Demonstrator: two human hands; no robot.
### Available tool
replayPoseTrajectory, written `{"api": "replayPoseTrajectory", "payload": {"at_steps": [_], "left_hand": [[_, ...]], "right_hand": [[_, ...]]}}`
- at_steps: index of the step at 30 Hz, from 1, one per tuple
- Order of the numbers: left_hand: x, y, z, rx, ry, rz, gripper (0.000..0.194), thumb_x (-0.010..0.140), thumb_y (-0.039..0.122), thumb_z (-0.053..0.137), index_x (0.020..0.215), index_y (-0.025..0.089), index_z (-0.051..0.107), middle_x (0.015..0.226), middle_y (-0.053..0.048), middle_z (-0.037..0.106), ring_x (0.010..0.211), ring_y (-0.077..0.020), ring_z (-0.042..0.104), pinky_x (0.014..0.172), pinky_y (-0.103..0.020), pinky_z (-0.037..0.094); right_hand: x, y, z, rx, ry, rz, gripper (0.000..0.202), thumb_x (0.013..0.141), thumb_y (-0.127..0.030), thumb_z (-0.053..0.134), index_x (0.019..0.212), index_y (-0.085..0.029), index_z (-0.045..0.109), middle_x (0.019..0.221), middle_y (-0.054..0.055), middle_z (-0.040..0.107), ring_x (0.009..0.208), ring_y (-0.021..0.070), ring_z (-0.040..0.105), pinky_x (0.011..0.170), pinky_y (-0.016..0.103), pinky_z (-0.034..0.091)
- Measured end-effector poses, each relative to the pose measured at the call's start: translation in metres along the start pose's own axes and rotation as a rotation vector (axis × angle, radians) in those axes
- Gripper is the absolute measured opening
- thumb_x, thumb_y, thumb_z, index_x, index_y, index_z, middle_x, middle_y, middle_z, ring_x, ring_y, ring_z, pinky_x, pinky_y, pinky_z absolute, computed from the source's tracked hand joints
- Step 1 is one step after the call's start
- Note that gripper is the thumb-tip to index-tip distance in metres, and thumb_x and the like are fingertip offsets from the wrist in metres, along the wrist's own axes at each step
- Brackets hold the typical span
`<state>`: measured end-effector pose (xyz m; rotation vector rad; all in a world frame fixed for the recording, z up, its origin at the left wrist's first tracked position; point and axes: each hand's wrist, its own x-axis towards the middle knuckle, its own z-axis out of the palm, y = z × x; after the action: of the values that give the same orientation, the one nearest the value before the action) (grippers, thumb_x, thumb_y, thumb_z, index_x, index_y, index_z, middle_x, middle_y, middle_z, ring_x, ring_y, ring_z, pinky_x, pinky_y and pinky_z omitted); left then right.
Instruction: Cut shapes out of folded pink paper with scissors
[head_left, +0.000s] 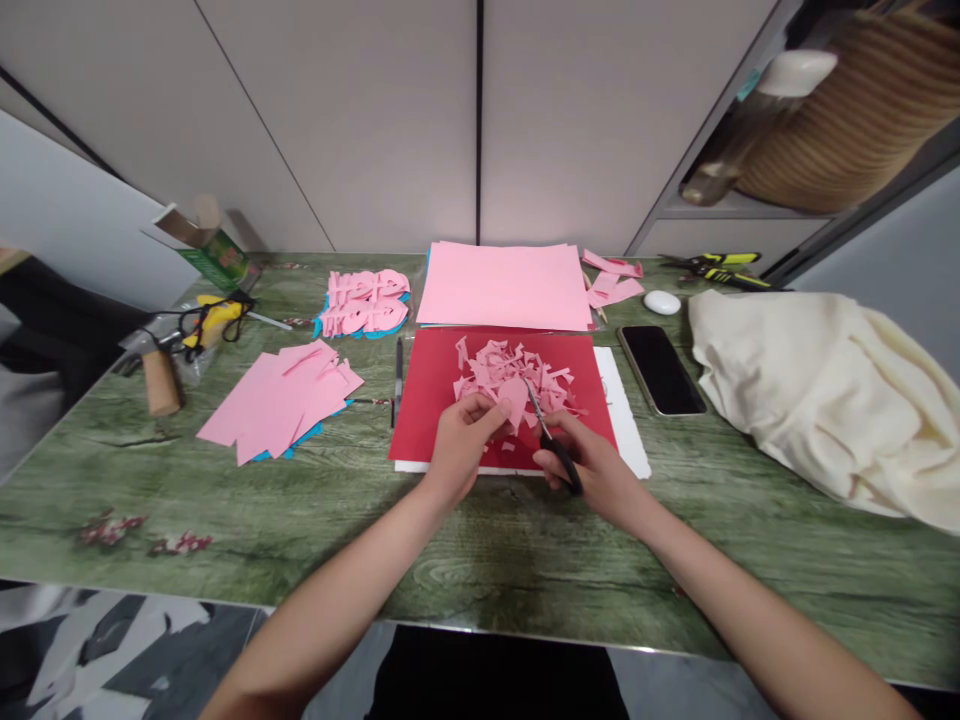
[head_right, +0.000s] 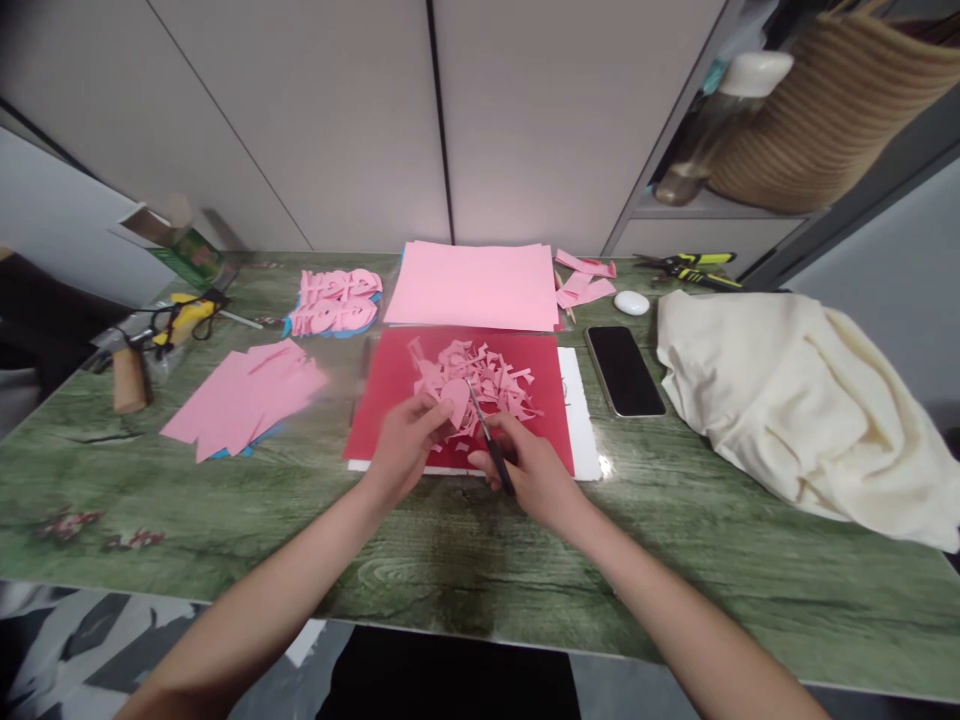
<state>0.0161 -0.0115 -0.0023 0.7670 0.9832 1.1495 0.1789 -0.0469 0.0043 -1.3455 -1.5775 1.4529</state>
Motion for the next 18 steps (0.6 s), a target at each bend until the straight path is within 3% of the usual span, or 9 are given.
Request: {"api": "replayPoseTrajectory", "payload": {"at_steps": [10,14,18], "left_hand": [[0.0032,-0.0022,-0.0029,-0.011,-0.008,-0.009,0.024,0.065,0.032,0.071,0.06,0.014,0.057,0.059,0.002,0.058,0.058,-0.0083,0.055,0.064,-0.023,0.046],[0.0051,-0.0042,-0.0036,0.069,-0.065,-0.024,0.023,0.066,0.034,0.07,0.062,0.015,0.059,0.058,0.001,0.06,0.058,-0.0096,0.056,0.063,-0.023,0.046],[0.0035,-0.0021,-0.0036,0.271,-0.194,-0.03,0.021,0.068,0.034,0.068,0.063,0.015,0.061,0.058,-0.002,0.064,0.055,-0.0112,0.058,0.059,-0.023,0.045]], "right_hand": [[0.0043,0.0047,-0.0064,0.068,0.052,0.022,0.028,0.079,-0.043,0.059,0.092,-0.023,0.045,0.057,-0.006,0.054,0.049,0.0118,0.051,0.051,0.024,0.04],[0.0077,0.0026,-0.0086,0.181,0.057,0.014,0.028,0.08,-0.045,0.057,0.091,-0.022,0.045,0.06,-0.005,0.055,0.054,0.0123,0.054,0.053,0.024,0.042],[0.0096,-0.0007,-0.0097,0.203,0.226,-0.036,0.031,0.075,-0.043,0.063,0.092,-0.023,0.046,0.07,-0.003,0.057,0.061,0.0131,0.056,0.059,0.025,0.044]]}}
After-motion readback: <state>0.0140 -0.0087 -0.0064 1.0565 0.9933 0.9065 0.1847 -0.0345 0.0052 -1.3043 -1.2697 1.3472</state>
